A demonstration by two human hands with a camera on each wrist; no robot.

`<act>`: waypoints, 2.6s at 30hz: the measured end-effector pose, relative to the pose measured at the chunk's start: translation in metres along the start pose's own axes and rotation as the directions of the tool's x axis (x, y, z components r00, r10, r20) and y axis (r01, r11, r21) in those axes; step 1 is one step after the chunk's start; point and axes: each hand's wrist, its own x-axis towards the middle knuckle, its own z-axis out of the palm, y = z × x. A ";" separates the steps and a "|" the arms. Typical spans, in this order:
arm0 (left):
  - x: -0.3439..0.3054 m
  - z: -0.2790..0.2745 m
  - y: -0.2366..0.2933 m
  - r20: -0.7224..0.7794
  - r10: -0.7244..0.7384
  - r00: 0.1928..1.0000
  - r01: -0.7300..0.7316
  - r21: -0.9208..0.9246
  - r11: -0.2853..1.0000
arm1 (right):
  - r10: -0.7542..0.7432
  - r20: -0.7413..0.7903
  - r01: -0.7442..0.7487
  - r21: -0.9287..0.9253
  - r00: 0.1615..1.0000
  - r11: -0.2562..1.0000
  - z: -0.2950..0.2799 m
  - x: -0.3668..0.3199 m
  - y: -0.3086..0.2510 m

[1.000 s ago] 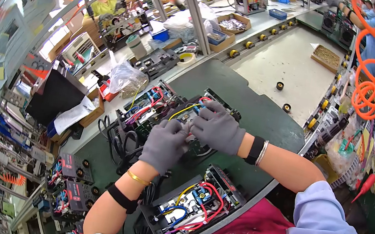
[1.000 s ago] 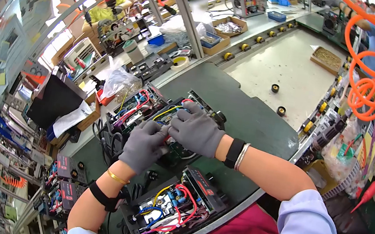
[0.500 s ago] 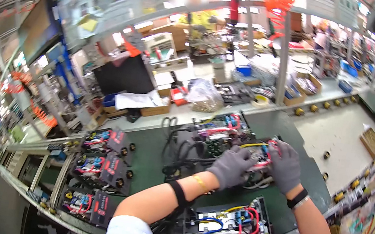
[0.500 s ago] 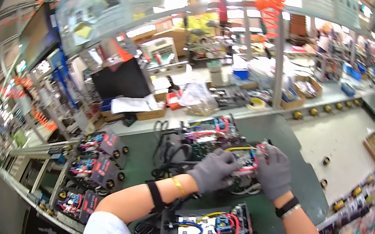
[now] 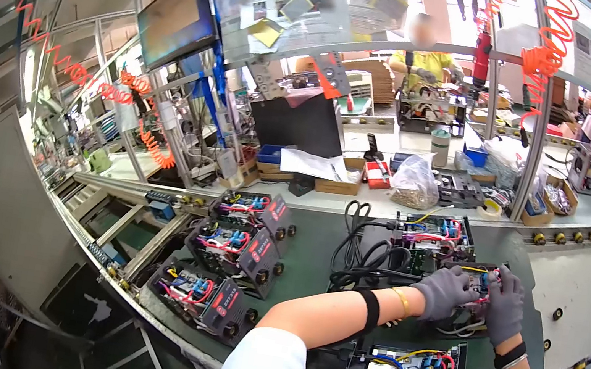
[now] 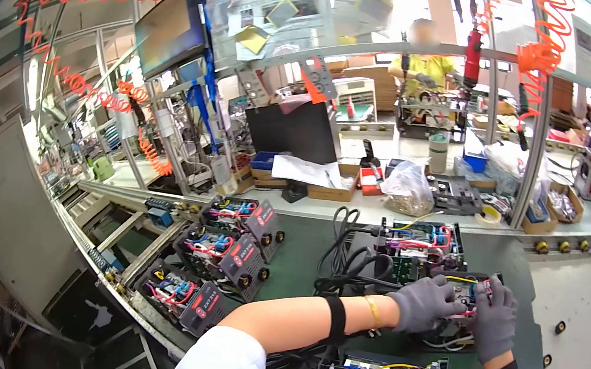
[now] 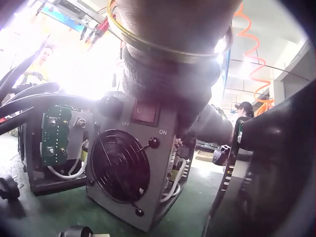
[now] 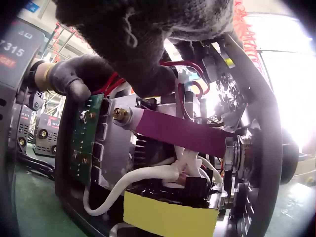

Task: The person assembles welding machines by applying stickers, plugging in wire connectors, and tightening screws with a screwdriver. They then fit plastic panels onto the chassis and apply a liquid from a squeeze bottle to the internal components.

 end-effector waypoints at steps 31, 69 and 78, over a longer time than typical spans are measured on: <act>0.027 0.020 0.009 -0.070 -0.186 0.980 0.187 0.015 0.982 | 0.229 0.138 -0.246 0.129 0.964 0.961 0.011 -0.001 0.011; 0.039 0.022 0.013 0.047 -0.214 0.976 0.213 0.009 0.977 | 0.144 0.127 -0.163 0.150 0.981 0.975 0.034 -0.015 0.041; 0.041 0.021 0.012 0.027 -0.232 0.972 0.230 0.045 0.972 | 0.194 0.156 -0.217 0.153 0.969 0.964 0.029 -0.010 0.038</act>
